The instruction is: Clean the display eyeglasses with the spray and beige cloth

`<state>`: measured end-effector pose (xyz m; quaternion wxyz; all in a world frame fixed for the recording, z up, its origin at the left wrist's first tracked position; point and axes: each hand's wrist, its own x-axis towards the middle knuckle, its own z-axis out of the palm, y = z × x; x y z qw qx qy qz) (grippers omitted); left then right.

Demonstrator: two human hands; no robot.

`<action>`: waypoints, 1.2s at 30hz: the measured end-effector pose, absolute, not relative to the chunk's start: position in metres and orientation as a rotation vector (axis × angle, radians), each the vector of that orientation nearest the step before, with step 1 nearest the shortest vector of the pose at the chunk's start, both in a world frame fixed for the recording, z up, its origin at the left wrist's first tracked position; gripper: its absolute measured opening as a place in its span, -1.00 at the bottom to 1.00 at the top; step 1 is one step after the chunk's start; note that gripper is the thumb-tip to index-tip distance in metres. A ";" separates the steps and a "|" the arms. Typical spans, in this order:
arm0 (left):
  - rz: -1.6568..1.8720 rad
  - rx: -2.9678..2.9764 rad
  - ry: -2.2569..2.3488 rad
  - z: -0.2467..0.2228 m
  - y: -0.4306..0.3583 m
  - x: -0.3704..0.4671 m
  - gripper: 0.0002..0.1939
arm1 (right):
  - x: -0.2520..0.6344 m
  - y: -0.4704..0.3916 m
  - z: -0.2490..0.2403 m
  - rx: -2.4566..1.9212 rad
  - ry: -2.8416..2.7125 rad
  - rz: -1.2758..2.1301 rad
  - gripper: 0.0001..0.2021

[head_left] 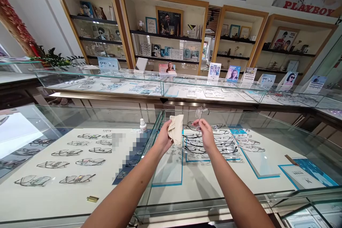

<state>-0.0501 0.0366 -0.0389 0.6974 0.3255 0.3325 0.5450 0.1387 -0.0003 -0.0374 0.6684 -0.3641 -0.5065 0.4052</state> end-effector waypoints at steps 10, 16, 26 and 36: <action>1.365 0.855 0.754 -0.043 0.031 -0.045 -0.42 | 0.132 -0.007 -0.033 -0.800 -1.316 0.982 -0.73; 1.599 1.100 0.856 -0.040 0.029 -0.049 -0.56 | 0.126 -0.012 -0.032 -0.803 -1.417 1.088 -0.73; 1.585 1.494 0.910 -0.031 0.015 -0.048 -0.70 | 0.124 -0.012 -0.032 -0.820 -1.467 1.141 -0.71; 1.677 1.462 1.035 -0.036 0.020 -0.051 -0.75 | 0.123 -0.014 -0.031 -0.842 -1.495 1.146 -0.69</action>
